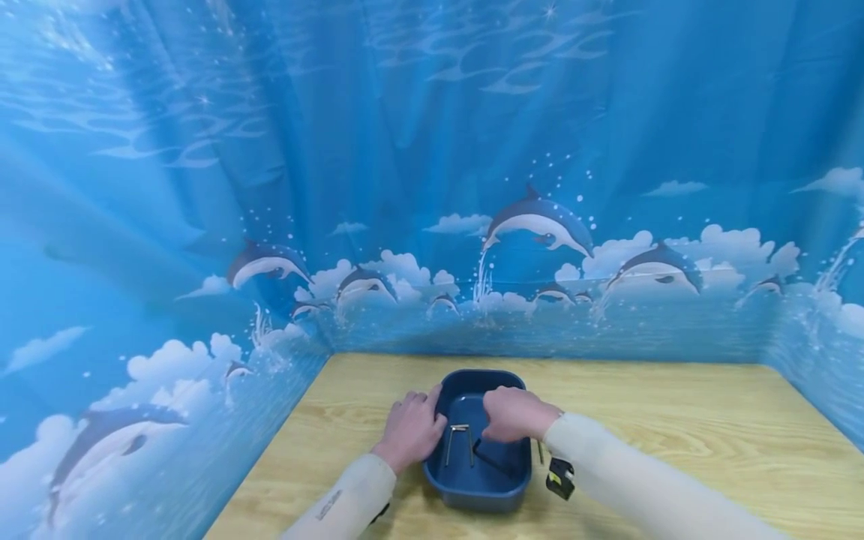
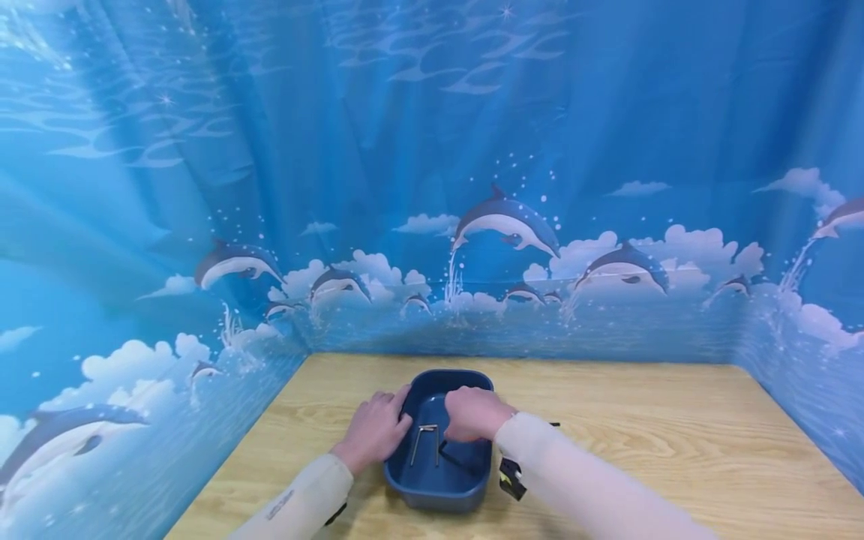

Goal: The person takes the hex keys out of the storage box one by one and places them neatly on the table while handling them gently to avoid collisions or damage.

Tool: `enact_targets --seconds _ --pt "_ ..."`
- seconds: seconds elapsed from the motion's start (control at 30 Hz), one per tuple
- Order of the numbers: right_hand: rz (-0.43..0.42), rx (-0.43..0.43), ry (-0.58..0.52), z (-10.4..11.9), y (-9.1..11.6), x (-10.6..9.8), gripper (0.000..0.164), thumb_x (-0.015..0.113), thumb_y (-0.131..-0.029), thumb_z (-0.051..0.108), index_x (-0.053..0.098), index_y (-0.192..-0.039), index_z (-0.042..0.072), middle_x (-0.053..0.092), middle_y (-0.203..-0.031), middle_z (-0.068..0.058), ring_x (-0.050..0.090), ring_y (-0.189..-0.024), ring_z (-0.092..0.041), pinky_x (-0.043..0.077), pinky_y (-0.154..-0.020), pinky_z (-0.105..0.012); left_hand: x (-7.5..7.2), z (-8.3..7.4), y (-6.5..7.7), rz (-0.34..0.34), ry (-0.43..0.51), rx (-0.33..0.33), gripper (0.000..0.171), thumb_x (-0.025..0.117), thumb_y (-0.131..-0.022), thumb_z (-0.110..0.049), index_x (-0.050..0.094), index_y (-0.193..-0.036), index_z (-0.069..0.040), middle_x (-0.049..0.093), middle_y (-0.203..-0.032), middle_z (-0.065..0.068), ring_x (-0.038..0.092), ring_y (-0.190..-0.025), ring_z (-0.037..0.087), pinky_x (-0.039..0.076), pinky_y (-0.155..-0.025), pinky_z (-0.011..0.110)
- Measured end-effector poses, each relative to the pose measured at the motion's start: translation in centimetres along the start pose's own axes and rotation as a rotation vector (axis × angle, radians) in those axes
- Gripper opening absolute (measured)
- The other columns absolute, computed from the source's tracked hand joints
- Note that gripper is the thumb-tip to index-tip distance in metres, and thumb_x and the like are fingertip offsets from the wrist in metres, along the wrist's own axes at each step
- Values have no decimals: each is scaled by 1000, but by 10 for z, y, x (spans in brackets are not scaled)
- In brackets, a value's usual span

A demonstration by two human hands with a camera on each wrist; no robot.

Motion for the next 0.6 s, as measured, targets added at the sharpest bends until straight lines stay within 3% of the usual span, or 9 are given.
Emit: enact_targets --seconds 0.2,0.47,0.6 --pt "77 26 43 5 -17 14 14 71 -88 24 64 -79 16 61 -65 1 56 -51 -14 46 -53 -32 -1 -1 -2 -10 -12 11 55 49 -99 -33 48 -150 -12 65 -129 14 58 -121 31 49 -98 55" --pt "151 88 82 8 -30 31 9 72 -83 16 65 -77 15 64 -64 -2 57 -47 -14 47 -47 -29 0 -1 -1 -11 -9 11 54 49 -99 -31 48 -150 -13 65 -129 14 58 -121 32 49 -97 55" --pt "179 94 100 11 -35 34 7 74 -83 16 67 -83 14 64 -69 -3 60 -49 -15 49 -48 -29 0 -1 -1 -13 -16 14 54 49 -99 -31 48 -149 -12 66 -128 14 58 -120 32 49 -96 55"
Point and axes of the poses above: each hand's wrist, its own y-axis away from the middle knuckle, its own x-axis out of the palm, z = x × y, the point moved 10 cm from there along -y, towards the middle knuckle
